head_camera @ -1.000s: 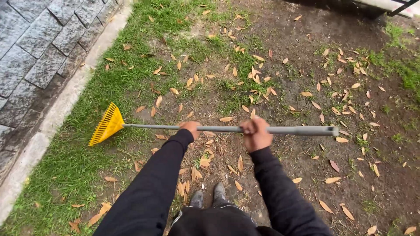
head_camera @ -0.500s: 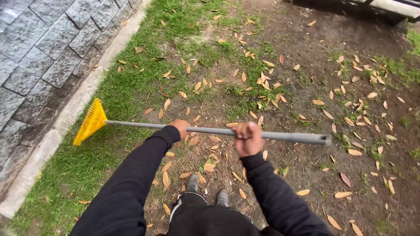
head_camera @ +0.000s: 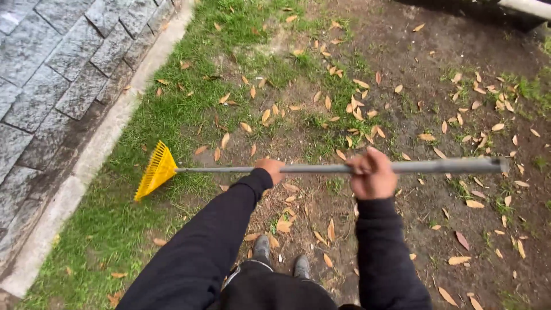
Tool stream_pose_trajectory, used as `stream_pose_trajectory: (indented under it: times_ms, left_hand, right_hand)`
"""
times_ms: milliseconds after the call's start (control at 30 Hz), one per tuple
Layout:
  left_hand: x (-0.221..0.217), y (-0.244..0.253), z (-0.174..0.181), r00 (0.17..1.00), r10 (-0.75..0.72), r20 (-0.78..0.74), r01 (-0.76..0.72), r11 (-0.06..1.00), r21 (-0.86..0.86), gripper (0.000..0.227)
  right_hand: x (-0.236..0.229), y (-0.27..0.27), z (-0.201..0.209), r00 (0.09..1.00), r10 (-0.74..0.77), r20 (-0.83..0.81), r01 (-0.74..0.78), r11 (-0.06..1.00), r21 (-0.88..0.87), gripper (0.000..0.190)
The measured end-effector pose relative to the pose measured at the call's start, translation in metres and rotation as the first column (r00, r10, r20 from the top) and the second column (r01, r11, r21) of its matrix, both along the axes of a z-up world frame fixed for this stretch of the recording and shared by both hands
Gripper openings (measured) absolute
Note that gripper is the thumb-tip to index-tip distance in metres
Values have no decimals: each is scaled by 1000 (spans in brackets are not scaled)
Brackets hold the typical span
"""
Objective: Raking leaves on the grass and pavement.
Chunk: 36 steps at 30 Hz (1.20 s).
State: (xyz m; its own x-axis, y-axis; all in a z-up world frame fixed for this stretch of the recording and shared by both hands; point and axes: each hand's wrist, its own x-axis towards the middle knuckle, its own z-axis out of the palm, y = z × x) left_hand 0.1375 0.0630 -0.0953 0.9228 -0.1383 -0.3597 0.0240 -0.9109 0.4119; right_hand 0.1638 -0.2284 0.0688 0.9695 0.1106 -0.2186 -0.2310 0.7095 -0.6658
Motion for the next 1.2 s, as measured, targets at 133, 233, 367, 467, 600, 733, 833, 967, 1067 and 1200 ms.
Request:
stream_pose_trajectory:
  times_ms: [133, 233, 367, 467, 600, 733, 833, 967, 1067, 1200]
  left_hand:
    - [-6, -40, 72, 958, -136, -251, 138, 990, -10, 25]
    - [-1, -26, 81, 973, -179, -146, 163, 980, -115, 36]
    - [1, 28, 74, 961, -182, -210, 186, 982, 1, 43]
    - [2, 96, 33, 974, -157, -165, 179, 975, 129, 30]
    - [-5, 176, -68, 1000, -1, 17, -2, 986, 168, 27]
    - [-5, 156, -114, 979, 118, 166, -127, 991, 44, 21]
    - [17, 99, -51, 988, 144, 54, -144, 990, -5, 22]
    - [10, 41, 37, 1000, -20, 8, 20, 1000, -4, 27]
    - [1, 25, 63, 991, -126, -33, 127, 991, 28, 26]
    - [3, 36, 81, 990, -141, -30, 141, 990, 7, 23]
  right_hand:
    - [-23, -50, 34, 983, 22, 183, -10, 997, -71, 46]
    - [-22, -38, 46, 975, 6, 222, 6, 999, -52, 46]
    - [-21, 12, 25, 963, -25, 270, 24, 1000, 8, 46]
    - [-28, 76, -14, 977, -29, 213, 34, 999, -19, 40]
    - [-42, 161, -91, 967, 171, 191, -146, 980, -138, 40]
    - [-41, 150, -59, 979, 32, 201, 2, 987, -163, 42]
    - [-18, 103, -2, 987, 94, 130, -66, 976, -208, 39]
    - [-23, 42, 37, 974, 87, 210, -56, 987, -151, 42]
    - [-34, 16, 51, 947, 97, 307, -66, 992, -111, 42]
    - [-35, 10, 46, 927, 77, 367, -94, 995, 28, 46]
